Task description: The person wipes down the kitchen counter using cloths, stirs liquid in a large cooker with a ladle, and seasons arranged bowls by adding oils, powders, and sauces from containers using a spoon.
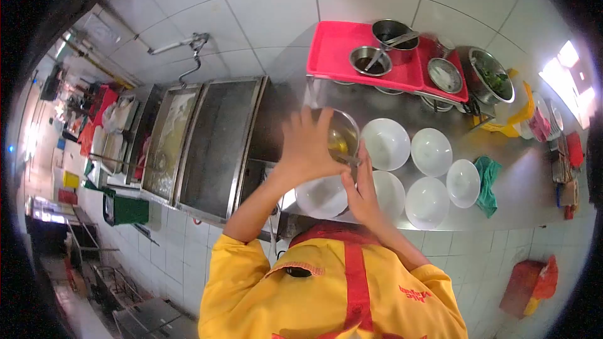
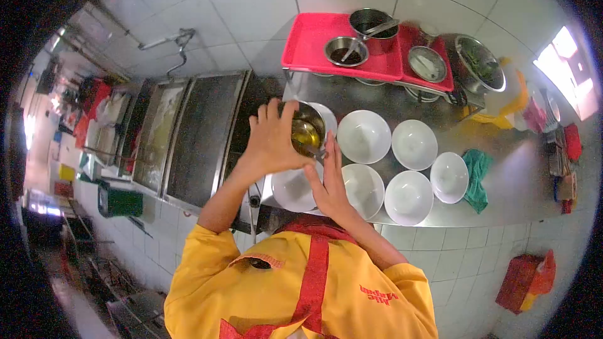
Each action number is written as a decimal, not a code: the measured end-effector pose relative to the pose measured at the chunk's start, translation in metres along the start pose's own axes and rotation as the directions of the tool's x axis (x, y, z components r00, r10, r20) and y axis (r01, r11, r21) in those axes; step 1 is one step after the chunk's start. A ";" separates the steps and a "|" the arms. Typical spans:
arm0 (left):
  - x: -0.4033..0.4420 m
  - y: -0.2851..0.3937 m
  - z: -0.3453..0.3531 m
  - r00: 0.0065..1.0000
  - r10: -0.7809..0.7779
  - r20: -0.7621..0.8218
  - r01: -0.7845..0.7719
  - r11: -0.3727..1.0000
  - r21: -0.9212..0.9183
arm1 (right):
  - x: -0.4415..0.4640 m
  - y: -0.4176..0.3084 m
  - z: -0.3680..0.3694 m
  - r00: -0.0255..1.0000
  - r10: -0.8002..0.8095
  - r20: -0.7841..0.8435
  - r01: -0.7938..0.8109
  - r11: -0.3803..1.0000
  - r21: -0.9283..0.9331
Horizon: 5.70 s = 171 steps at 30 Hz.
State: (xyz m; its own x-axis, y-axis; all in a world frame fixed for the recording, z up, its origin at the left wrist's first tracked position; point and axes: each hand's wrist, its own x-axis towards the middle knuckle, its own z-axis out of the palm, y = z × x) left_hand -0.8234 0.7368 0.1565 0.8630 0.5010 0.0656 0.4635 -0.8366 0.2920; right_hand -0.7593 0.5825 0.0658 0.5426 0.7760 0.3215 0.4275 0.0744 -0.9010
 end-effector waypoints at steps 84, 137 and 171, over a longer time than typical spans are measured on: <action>-0.026 -0.053 0.042 0.957 -0.251 -0.143 0.271 0.951 0.145 | 0.077 0.129 -0.006 0.910 0.096 -0.404 -0.178 0.969 -0.171; 0.023 0.021 0.061 0.998 0.023 -0.055 -0.013 0.984 0.177 | 0.034 0.014 -0.151 0.926 -0.375 -0.052 0.268 0.746 -0.610; 0.059 0.137 0.100 0.923 0.384 -0.008 -0.381 0.919 0.100 | 0.001 0.064 -0.174 0.790 -0.020 -0.613 -0.195 0.939 -0.282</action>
State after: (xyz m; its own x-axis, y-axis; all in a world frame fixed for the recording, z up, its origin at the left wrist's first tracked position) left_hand -0.6887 0.6298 0.1044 0.9731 0.1434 0.1805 0.1172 -0.9820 0.1482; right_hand -0.6051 0.4792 0.0595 0.8633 0.2276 0.4505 0.4996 -0.2585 -0.8268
